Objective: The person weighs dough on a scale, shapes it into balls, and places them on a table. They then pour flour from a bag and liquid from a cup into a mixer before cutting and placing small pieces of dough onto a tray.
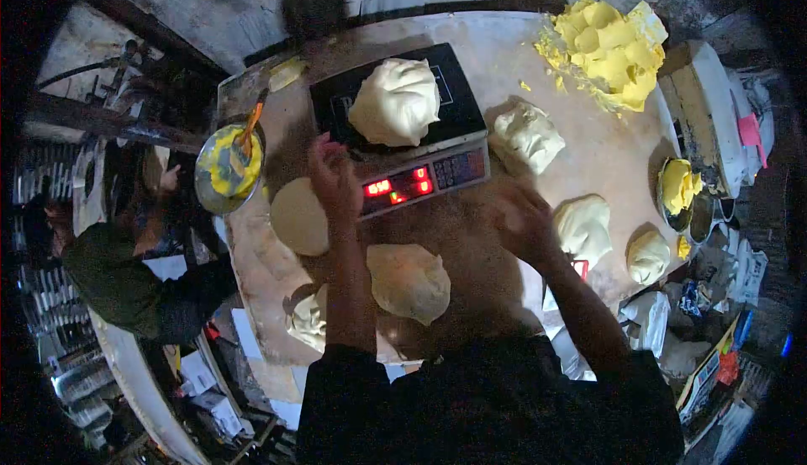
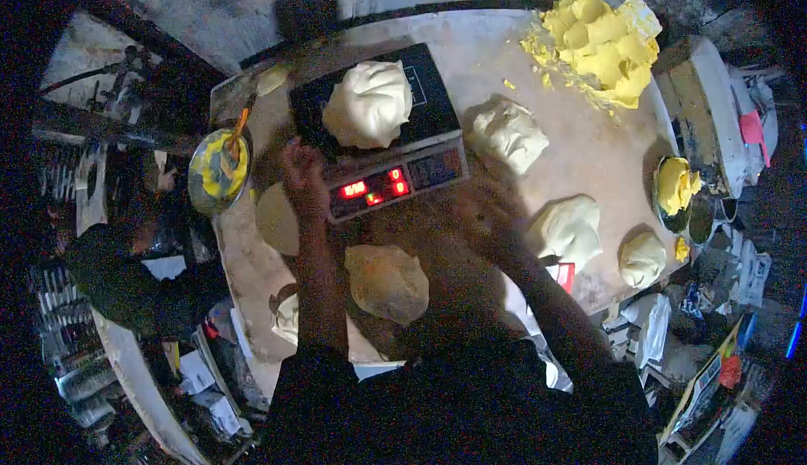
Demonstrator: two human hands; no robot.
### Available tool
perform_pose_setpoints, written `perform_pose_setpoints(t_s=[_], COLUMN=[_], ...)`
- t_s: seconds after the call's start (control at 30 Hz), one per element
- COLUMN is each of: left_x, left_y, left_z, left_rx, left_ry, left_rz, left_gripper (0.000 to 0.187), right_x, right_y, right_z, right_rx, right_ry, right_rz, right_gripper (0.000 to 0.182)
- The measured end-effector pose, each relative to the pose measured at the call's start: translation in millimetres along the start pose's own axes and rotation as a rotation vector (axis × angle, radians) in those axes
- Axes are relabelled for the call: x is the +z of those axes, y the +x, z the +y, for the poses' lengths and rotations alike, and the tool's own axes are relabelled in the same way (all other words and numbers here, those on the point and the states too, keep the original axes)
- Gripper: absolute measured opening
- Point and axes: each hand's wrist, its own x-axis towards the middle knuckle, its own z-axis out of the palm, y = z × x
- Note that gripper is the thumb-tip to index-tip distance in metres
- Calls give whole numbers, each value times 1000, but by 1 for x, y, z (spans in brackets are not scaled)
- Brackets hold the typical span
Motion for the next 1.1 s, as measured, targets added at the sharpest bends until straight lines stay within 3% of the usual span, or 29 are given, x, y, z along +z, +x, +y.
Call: perform_pose_setpoints(t_s=[0.03, 0.07, 0.13, 0.17, 0.2, 0.23, 0.3, 0.37, 0.43, 0.47, 0.53, 0.57, 0.6, 0.63, 0.7, 0.8, 0.87, 0.9, 0.93, 0.97, 1.0, 1.03, 1.07, 1.1], left_x=[13, 18, 24, 26, 38, 36, 30, 32, 43, 56, 79, 85, 89, 92, 87, 82, 96, 112, 133, 169, 200, 230, 260, 286], left_y=[10, 16, 21, 23, 16, 17, 20, 24, 24, 22, 19, 25, 28, 30, 26, 6, -17, -35, -61, -106, -143, -173, -203, -235], left_z=[-15, -5, 12, 15, -31, -35, -36, -19, 2, 13, -3, -54, -58, -63, -38, -2, 47, 53, 59, 122, 184, 146, 110, 99], left_rx=[3, -49, -11, 9, 35, -30, -100, -22, 87, 116, 191, 232, 244, 257, 265, 217, 85, 230, 366, 211, 51, 370, 692, 772], left_ry=[-96, 114, 126, 135, 3, -18, 88, 471, 879, 1024, 1251, 1334, 1386, 1437, 1375, 1106, 918, 874, 825, 519, 207, 212, 186, 182], left_rz=[0, -105, -184, -226, -49, -78, -179, -338, -492, -546, -594, -585, -585, -584, -534, -372, -298, -226, -157, -367, -564, -670, -744, -863], left_gripper=[35, 41, 44, 46, 50, 52, 54, 57, 60, 60, 62, 63, 63, 64, 65, 62, 57, 55, 52, 52, 51, 57, 62, 60], right_x=[21, 50, 97, 110, 124, 146, 155, 133, 110, 114, 106, 78, 94, 110, 42, -76, -110, -115, -91, -72, -94, -120, -135, -142], right_y=[53, 104, 183, 203, 224, 235, 258, 276, 246, 220, 160, 126, 95, 47, 2, -6, -18, -26, -56, -86, -102, -118, -138, -168], right_z=[-15, -28, -64, -72, -81, -75, -53, -19, 32, 71, 170, 177, 170, 211, 198, 187, 229, 260, 333, 391, 376, 353, 347, 346], right_rx=[28, -36, 95, 52, 29, 62, 155, 257, 248, 548, 463, 357, 80, 214, 439, 432, 330, 345, 608, 855, 869, 874, 748, 968], right_ry=[194, 214, 22, -252, -528, -599, -498, -140, 876, 1090, 2190, 2083, 2044, 1954, 1987, 1776, 1953, 1913, 1803, 1676, 1730, 1783, 1886, 1864], right_rz=[31, 58, 63, 123, 195, 202, -2, -406, 210, 160, -164, -92, 475, 784, 1063, 1321, 1304, 1314, 1246, 1162, 1081, 999, 931, 914], right_gripper=[36, 43, 35, 38, 41, 49, 55, 47, 24, 29, 66, 52, 59, 60, 60, 62, 62, 53, 50, 47, 45, 43, 46, 64])
